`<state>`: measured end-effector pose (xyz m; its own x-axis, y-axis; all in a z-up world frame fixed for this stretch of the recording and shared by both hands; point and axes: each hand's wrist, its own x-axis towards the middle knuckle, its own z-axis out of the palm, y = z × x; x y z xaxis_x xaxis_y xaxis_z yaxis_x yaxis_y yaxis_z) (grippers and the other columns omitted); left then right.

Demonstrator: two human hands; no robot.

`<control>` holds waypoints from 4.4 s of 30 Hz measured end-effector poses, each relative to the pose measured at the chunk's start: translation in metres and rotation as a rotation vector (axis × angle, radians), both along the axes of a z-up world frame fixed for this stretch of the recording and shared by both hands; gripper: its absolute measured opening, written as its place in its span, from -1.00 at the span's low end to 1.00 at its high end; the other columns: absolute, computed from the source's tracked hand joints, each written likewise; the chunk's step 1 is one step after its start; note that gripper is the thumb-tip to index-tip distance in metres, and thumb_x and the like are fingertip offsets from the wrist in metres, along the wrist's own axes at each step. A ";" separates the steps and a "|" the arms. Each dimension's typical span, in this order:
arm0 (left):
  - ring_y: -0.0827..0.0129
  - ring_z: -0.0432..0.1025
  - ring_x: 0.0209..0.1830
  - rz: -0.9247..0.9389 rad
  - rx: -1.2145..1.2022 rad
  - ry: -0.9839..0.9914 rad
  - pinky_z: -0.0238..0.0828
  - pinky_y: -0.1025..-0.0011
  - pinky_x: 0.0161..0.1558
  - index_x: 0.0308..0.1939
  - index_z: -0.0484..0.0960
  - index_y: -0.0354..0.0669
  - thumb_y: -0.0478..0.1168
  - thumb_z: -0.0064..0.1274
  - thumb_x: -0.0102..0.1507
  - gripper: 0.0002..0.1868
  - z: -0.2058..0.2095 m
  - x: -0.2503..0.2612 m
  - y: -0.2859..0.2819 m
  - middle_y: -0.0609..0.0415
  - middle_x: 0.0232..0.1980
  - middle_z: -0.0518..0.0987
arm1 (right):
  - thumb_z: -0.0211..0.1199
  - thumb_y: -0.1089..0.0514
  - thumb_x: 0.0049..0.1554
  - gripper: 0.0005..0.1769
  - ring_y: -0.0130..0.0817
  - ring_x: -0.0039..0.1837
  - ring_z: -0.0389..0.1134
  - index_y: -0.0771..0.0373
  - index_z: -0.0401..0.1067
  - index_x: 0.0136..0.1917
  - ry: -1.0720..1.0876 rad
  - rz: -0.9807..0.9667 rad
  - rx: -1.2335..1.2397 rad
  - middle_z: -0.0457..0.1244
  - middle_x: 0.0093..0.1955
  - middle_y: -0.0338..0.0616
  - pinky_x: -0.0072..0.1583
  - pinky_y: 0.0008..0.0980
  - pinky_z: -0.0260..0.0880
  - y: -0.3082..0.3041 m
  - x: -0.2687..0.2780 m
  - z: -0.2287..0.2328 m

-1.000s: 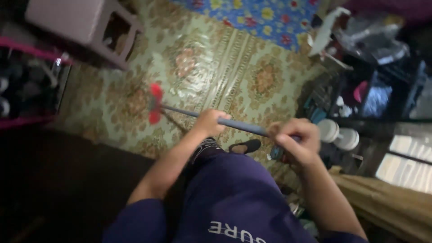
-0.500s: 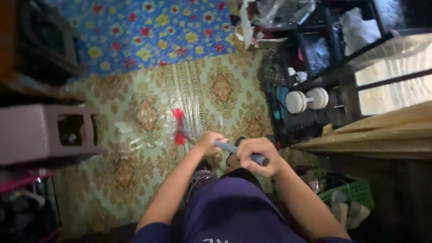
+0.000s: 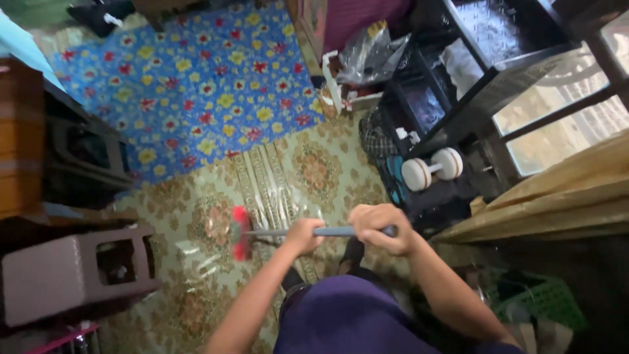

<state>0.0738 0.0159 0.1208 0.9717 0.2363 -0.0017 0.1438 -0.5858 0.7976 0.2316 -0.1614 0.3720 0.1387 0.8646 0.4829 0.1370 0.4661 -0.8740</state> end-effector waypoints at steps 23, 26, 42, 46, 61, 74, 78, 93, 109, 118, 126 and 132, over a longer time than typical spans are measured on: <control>-0.11 0.52 -0.09 0.092 0.145 0.529 0.44 0.00 -0.07 -0.29 0.63 0.00 -0.20 0.13 0.12 -0.91 -0.048 0.076 -0.008 -0.14 -0.18 0.64 | 0.26 0.24 0.21 -0.84 -0.08 -0.06 0.42 0.36 0.46 -0.20 -0.001 0.363 -0.194 0.36 -0.21 -0.04 0.38 0.02 0.32 -0.041 0.124 -0.132; -0.11 0.53 -0.09 0.062 0.157 0.526 0.45 -0.01 -0.08 -0.29 0.62 -0.01 -0.16 0.10 0.14 -0.90 -0.020 0.104 -0.015 -0.13 -0.17 0.64 | 0.28 0.28 0.17 -0.84 -0.13 -0.13 0.42 0.35 0.47 -0.25 0.031 0.279 -0.151 0.36 -0.27 -0.08 0.35 0.05 0.36 -0.047 0.150 -0.113; -0.02 0.54 -0.31 -0.407 -0.135 0.118 0.46 0.11 -0.20 -0.37 0.61 -0.14 0.02 0.09 0.40 -0.64 0.006 0.244 -0.010 -0.16 -0.34 0.62 | 0.36 0.14 0.16 -0.69 0.02 -0.01 0.40 0.22 0.31 -0.31 -0.414 0.189 -0.081 0.26 -0.27 -0.12 0.15 -0.10 0.44 0.009 0.140 -0.004; -0.06 0.54 -0.28 -0.366 -0.110 0.043 0.46 0.07 -0.23 -0.32 0.65 -0.05 -0.17 0.12 0.06 -0.86 -0.057 0.206 0.049 -0.11 -0.33 0.64 | 0.31 0.20 0.09 -0.76 -0.15 -0.25 0.30 0.28 0.35 -0.34 0.149 0.068 -0.097 0.24 -0.36 -0.14 0.03 -0.07 0.41 0.050 0.133 -0.063; -0.10 0.52 -0.28 -0.081 -0.107 -0.137 0.44 -0.02 -0.22 -0.29 0.66 0.03 0.03 0.03 0.27 -0.77 -0.018 0.149 0.165 -0.07 -0.33 0.62 | 0.25 0.27 0.14 -0.86 -0.24 -0.16 0.41 0.26 0.39 -0.27 0.063 -0.135 -0.249 0.30 -0.29 -0.13 0.29 0.15 0.38 0.155 0.105 -0.029; -0.09 0.52 -0.31 -0.193 -0.289 -0.043 0.41 0.04 -0.26 -0.48 0.57 -0.09 0.09 0.07 0.29 -0.60 0.015 0.147 0.199 -0.11 -0.40 0.60 | 0.34 0.07 0.19 -0.60 -0.22 -0.21 0.35 0.20 0.26 -0.37 -0.327 0.281 -0.354 0.22 -0.36 -0.19 0.19 -0.03 0.38 0.258 0.087 0.028; 0.05 0.61 -0.28 0.252 -0.919 0.025 0.45 0.15 -0.24 -0.40 0.68 -0.18 -0.09 0.10 0.24 -0.75 -0.036 0.106 0.238 -0.11 -0.32 0.69 | 0.24 0.15 0.22 -0.66 -0.11 -0.19 0.29 0.25 0.28 -0.34 -0.126 0.309 -0.286 0.21 -0.32 -0.13 0.05 -0.09 0.30 0.288 0.116 -0.023; -0.18 0.47 -0.32 -0.210 -0.057 -0.055 0.37 -0.03 -0.30 -0.50 0.54 -0.15 -0.10 0.09 0.08 -0.80 0.059 0.257 0.292 -0.16 -0.42 0.57 | 0.27 0.22 0.15 -0.72 -0.29 -0.19 0.35 0.23 0.29 -0.35 -0.083 0.165 -0.150 0.23 -0.31 -0.20 0.23 -0.08 0.41 0.326 0.229 0.078; -0.05 0.55 -0.18 -0.229 0.234 0.542 0.47 0.02 -0.13 -0.32 0.68 -0.02 -0.01 0.16 0.14 -0.79 -0.080 0.290 0.376 -0.07 -0.24 0.63 | 0.30 0.26 0.22 -0.90 -0.11 0.10 0.42 0.36 0.50 -0.07 -0.049 0.011 -0.195 0.39 -0.08 -0.05 0.21 -0.17 0.40 0.322 0.311 -0.097; 0.10 0.56 -0.25 -0.356 0.092 0.328 0.49 0.07 -0.22 -0.26 0.68 -0.02 -0.14 0.19 0.13 -0.86 0.029 0.357 0.364 0.00 -0.29 0.63 | 0.32 0.28 0.14 -0.95 -0.21 0.02 0.48 0.29 0.47 -0.15 -0.185 -0.039 -0.193 0.40 -0.15 -0.17 0.39 0.01 0.33 0.322 0.337 0.017; -0.10 0.50 -0.31 -0.454 -0.090 0.151 0.38 0.05 -0.26 -0.34 0.56 -0.14 0.11 0.13 0.28 -0.62 0.081 0.388 0.386 -0.10 -0.35 0.60 | 0.36 0.27 0.11 -0.74 -0.24 -0.08 0.42 0.25 0.30 -0.31 -0.470 0.131 -0.178 0.26 -0.27 -0.18 0.39 0.02 0.33 0.413 0.288 0.083; -0.12 0.52 -0.08 -0.235 -0.159 0.154 0.44 0.03 -0.13 -0.06 0.70 -0.05 0.03 0.20 0.10 -0.61 0.044 0.331 0.474 -0.11 -0.08 0.64 | 0.24 0.29 0.20 -0.93 -0.17 0.10 0.49 0.31 0.47 -0.15 -0.300 0.137 -0.220 0.41 -0.09 -0.13 0.36 0.03 0.38 0.501 0.264 0.020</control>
